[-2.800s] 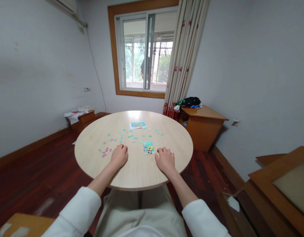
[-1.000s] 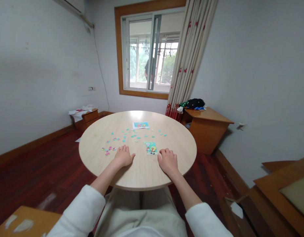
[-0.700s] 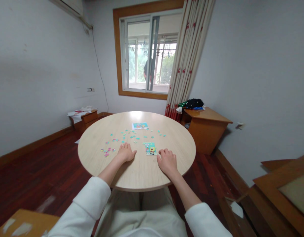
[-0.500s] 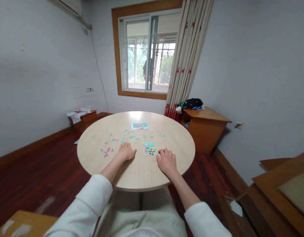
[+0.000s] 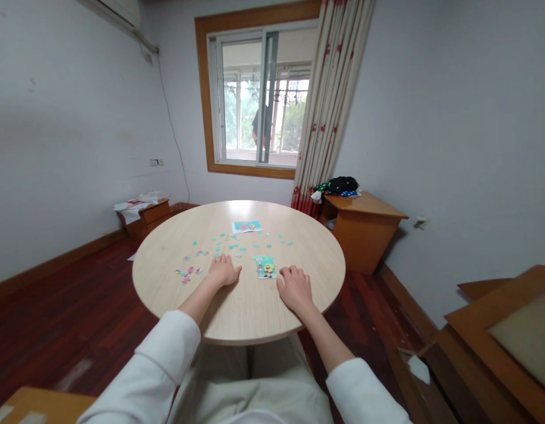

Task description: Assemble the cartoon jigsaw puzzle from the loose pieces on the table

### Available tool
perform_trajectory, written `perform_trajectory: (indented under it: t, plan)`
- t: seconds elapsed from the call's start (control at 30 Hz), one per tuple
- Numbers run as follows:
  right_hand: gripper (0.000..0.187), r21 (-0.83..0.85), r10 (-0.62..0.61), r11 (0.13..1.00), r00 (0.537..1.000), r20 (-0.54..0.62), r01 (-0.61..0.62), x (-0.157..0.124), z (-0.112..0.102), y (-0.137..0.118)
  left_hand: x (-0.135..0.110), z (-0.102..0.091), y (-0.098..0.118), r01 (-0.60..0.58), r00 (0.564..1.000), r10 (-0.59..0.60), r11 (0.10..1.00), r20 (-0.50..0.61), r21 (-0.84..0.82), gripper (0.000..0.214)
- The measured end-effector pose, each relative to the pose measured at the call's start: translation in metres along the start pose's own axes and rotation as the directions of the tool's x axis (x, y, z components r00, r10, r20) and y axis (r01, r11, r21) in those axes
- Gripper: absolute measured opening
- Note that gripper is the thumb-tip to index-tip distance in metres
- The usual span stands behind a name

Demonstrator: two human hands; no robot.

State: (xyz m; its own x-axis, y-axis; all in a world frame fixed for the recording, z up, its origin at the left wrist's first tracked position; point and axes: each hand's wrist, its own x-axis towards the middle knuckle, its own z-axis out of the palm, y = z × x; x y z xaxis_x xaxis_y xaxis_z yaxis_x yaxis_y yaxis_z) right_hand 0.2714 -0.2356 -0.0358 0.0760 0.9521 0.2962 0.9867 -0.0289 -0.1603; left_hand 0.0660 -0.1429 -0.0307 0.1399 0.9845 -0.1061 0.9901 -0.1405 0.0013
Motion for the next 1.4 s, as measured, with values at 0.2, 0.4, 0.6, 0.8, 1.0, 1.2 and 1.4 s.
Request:
perform_trajectory:
  t: [0.2, 0.4, 0.6, 0.8, 1.0, 1.2, 1.4]
  plan:
    - [0.03, 0.125, -0.008, 0.992, 0.999, 0.034, 0.004, 0.01, 0.011, 0.007, -0.005, 0.008, 0.004, 0.007, 0.997, -0.009, 1.0, -0.074, -0.024, 0.07]
    - [0.035, 0.206, -0.059, 0.978, 0.996, 0.06, 0.045, 0.03, 0.017, 0.018, -0.013, 0.008, 0.005, 0.015, 0.995, -0.018, 0.999, -0.101, -0.034, 0.066]
    - [0.04, 0.233, -0.06, 0.972, 0.995, 0.074, 0.041, 0.061, 0.019, 0.028, -0.016, 0.006, 0.006, 0.001, 0.995, -0.005, 0.999, -0.102, -0.047, 0.063]
    - [0.049, 0.184, -0.007, 0.983, 0.998, 0.062, -0.005, 0.071, 0.023, 0.03, -0.014, 0.009, 0.005, -0.022, 0.991, 0.013, 0.997, -0.132, -0.071, 0.061]
    - [0.054, 0.078, 0.066, 0.995, 0.997, 0.033, -0.069, 0.069, 0.026, 0.027, -0.013, 0.009, 0.004, -0.02, 0.992, 0.01, 0.997, -0.128, -0.072, 0.06]
    - [0.048, 0.039, 0.058, 0.997, 0.989, 0.136, -0.064, 0.072, 0.03, 0.027, -0.015, 0.008, 0.005, -0.017, 0.992, 0.008, 0.997, -0.127, -0.074, 0.06]
    - [0.047, 0.038, 0.055, 0.997, 0.99, 0.13, -0.06, 0.072, 0.03, 0.027, -0.016, 0.008, 0.004, -0.009, 0.991, 0.001, 0.998, -0.136, -0.059, 0.062]
